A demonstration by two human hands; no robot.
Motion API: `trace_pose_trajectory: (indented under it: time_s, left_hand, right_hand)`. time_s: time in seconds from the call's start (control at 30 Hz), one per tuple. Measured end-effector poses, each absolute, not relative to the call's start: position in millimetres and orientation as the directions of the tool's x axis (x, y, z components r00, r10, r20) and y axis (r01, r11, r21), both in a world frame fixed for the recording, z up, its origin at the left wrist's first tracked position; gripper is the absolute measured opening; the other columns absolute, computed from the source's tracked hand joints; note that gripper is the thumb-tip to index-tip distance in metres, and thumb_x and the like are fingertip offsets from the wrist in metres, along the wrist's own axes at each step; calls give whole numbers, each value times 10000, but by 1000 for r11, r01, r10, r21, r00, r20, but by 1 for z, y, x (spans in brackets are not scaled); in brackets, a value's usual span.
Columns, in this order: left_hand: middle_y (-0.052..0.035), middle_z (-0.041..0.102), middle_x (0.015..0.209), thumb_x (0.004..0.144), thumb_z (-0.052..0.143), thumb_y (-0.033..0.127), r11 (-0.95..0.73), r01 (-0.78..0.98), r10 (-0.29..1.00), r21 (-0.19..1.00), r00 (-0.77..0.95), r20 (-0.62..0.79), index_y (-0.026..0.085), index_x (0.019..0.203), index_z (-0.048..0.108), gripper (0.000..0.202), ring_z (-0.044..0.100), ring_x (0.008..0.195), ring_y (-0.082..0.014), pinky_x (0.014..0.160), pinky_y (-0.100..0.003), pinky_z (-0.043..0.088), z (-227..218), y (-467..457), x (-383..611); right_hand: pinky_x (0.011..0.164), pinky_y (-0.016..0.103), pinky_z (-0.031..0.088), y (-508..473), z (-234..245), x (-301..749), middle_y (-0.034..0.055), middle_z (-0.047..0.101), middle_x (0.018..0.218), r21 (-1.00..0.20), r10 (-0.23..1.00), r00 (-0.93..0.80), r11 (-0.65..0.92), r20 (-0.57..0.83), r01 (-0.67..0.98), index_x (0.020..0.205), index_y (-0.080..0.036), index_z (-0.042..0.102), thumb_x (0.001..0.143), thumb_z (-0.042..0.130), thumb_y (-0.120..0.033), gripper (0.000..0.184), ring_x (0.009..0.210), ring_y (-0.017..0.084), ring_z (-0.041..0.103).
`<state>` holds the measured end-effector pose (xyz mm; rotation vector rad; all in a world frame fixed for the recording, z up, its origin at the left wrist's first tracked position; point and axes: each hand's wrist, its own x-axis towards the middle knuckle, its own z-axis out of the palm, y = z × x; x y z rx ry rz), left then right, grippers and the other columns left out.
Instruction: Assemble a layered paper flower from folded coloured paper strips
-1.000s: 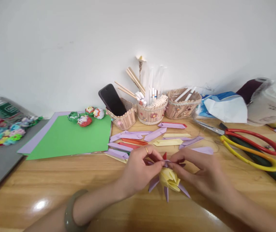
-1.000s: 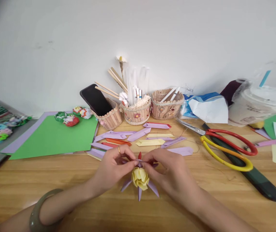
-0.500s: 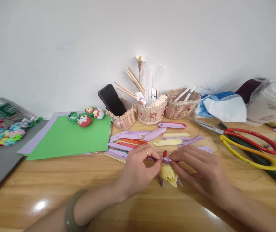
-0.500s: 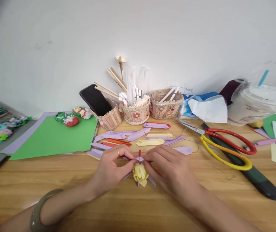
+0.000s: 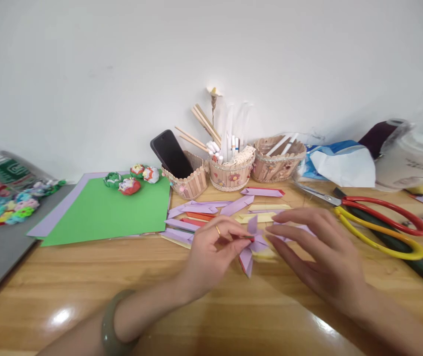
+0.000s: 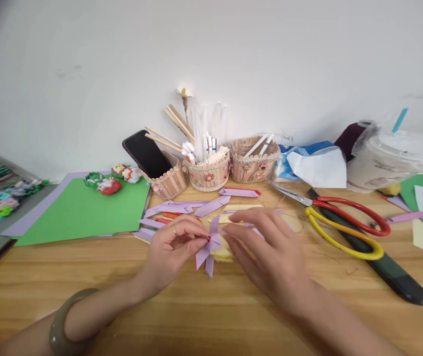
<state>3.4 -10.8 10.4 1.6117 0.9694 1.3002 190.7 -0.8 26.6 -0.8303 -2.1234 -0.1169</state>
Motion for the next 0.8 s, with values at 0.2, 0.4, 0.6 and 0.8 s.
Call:
trace_pose_trajectory:
  time_s: [0.2, 0.4, 0.6, 0.8]
  left_hand:
    - [-54, 613, 784, 752, 575, 45, -752, 315, 649, 580, 199, 734, 141, 827, 623, 131, 601, 723, -119, 647, -234, 507, 13, -13, 1]
    - [-47, 603, 784, 832, 498, 122, -765, 348, 635, 542, 268, 725, 161, 861, 589, 103, 601, 721, -122, 632, -229, 502, 8, -13, 2]
    - [-34, 548, 807, 850, 455, 115, -650, 314, 760, 692, 234, 607, 184, 873, 524, 100, 554, 756, -124, 643, -232, 469, 2, -14, 3]
    - [-28, 508, 824, 856, 416, 93, -626, 326, 779, 708, 241, 578, 190, 892, 480, 122, 515, 763, -124, 653, -239, 435, -1, -14, 2]
  right_hand:
    - [464, 214, 376, -9, 39, 185, -21, 545, 599, -684, 852, -402, 513, 335, 518, 753, -194, 576, 858, 504, -250, 139, 528, 103, 478]
    - [507, 229, 365, -7, 40, 178, -19, 542, 588, -869, 918, -396, 211, 19, 447, 646, -186, 581, 835, 504, -408, 302, 563, 117, 470]
    - [495, 236, 360, -5, 40, 179, -11, 523, 570, -928, 936, -351, 144, 15, 344, 608, -185, 564, 801, 527, -456, 335, 552, 121, 462]
    - [429, 224, 321, -6, 36, 179, -25, 494, 532, -922, 943, -331, 162, 38, 353, 598, -191, 556, 803, 537, -419, 307, 488, 104, 419]
